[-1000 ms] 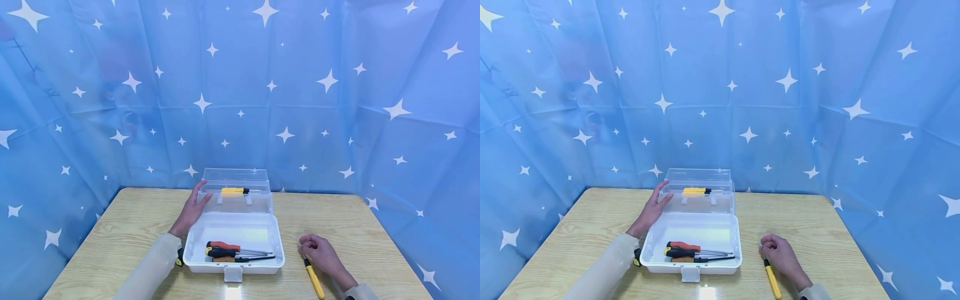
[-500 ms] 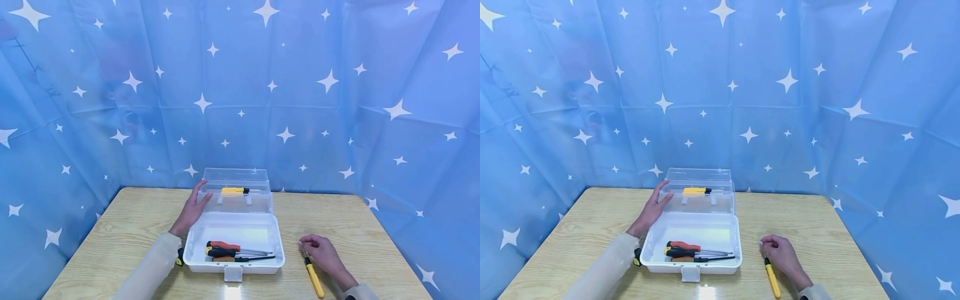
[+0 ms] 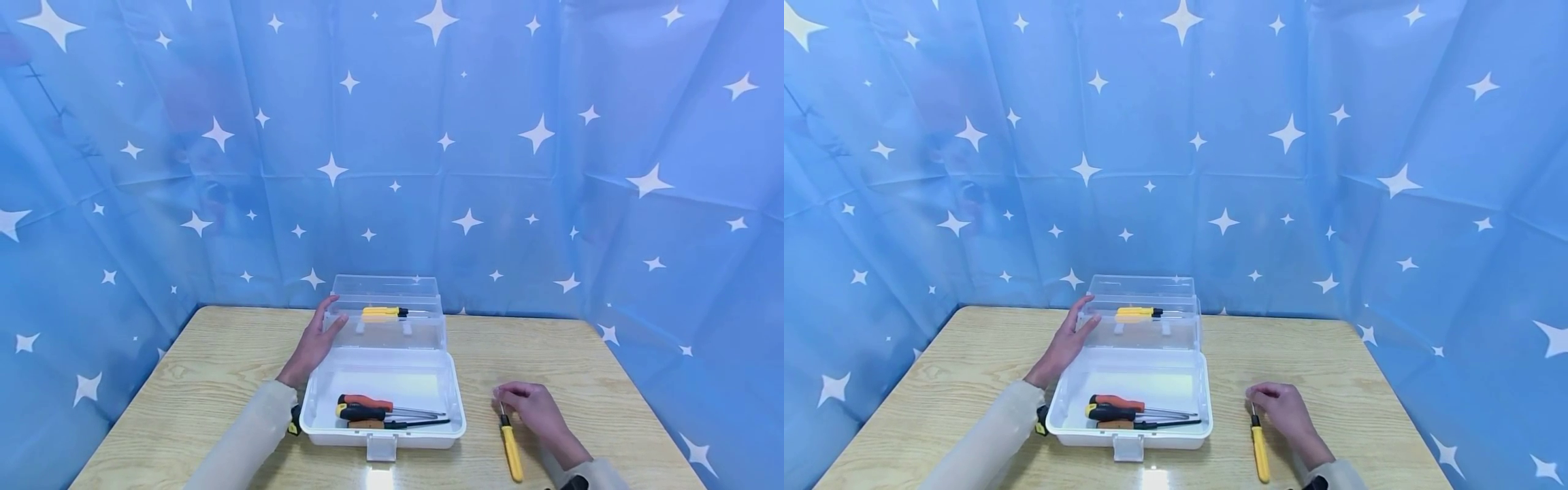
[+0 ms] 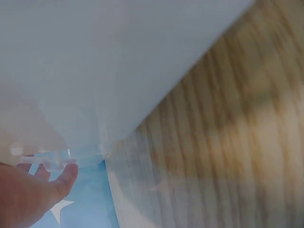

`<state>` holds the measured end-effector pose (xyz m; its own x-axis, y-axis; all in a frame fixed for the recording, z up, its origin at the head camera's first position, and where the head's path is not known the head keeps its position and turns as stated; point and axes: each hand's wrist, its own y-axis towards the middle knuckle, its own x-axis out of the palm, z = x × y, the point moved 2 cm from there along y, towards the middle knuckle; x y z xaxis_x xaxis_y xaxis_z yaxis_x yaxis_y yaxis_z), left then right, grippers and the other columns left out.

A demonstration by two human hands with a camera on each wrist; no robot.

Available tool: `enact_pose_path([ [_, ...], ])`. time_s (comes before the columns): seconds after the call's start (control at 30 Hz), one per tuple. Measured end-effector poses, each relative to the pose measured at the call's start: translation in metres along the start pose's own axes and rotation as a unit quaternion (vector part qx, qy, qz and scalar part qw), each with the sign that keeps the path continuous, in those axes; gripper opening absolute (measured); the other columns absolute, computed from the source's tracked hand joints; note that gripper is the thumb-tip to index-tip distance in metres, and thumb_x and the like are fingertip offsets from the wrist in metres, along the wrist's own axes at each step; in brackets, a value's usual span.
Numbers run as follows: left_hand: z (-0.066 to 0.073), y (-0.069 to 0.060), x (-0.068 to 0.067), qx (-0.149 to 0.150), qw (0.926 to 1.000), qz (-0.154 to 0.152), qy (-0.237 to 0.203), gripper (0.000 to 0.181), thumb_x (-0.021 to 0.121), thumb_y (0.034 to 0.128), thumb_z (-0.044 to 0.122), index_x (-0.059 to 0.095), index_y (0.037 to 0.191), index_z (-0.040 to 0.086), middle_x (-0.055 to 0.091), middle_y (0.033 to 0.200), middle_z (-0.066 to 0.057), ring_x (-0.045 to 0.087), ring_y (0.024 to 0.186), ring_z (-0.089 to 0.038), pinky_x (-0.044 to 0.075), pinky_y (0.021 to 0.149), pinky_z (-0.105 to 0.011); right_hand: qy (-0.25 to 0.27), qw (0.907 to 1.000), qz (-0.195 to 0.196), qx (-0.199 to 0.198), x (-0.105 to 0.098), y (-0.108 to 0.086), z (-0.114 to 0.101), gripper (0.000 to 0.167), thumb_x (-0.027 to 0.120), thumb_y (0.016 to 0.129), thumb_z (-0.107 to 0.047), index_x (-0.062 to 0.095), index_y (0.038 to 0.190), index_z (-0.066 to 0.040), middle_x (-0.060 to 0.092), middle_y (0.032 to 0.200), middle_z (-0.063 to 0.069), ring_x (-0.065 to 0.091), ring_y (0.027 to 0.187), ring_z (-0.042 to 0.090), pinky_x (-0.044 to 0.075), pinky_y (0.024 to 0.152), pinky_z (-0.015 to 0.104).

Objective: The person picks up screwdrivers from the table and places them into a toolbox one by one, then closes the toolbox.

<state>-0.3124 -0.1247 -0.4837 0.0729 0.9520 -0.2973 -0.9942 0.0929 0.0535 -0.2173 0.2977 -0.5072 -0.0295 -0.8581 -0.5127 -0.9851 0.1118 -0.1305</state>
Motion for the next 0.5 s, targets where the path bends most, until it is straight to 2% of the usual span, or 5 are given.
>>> enact_pose_path([
  [0.17,-0.0008,0.0004,-0.0001,-0.003,1.0000,-0.003,-0.006,0.067,0.051,0.0963,0.061,0.022,0.153,0.041,0.008,0.167,0.000,0.020,0.149,-0.039,0.025,0.113,-0.068,0.019,0.9996,-0.003,0.022,-0.0044,0.0025,-0.0025,0.027,0.064,0.096,-0.018,0.073,0.112,0.002,0.061,0.075,0.000,0.050,0.064,0.010,0.040,0.053,0.022],
  [0.3,-0.0021,0.0004,0.0000,0.003,1.0000,0.001,-0.005,0.066,0.051,0.0946,0.063,0.023,0.151,0.044,0.011,0.166,0.000,0.025,0.148,-0.039,0.031,0.110,-0.066,0.063,0.9973,-0.014,0.035,-0.0066,0.0043,-0.0042,0.037,0.065,0.097,-0.026,0.068,0.120,0.002,0.064,0.077,0.005,0.059,0.063,0.015,0.049,0.056,0.025],
  [0.5,-0.0045,0.0012,0.0009,0.002,1.0000,0.007,-0.002,0.067,0.051,0.0931,0.066,0.024,0.151,0.046,0.013,0.166,0.000,0.028,0.146,-0.039,0.035,0.108,-0.066,0.096,0.9937,-0.037,0.043,-0.0076,0.0071,-0.0079,0.050,0.066,0.095,-0.039,0.064,0.130,-0.003,0.060,0.070,0.009,0.057,0.053,0.016,0.051,0.046,0.030],
])
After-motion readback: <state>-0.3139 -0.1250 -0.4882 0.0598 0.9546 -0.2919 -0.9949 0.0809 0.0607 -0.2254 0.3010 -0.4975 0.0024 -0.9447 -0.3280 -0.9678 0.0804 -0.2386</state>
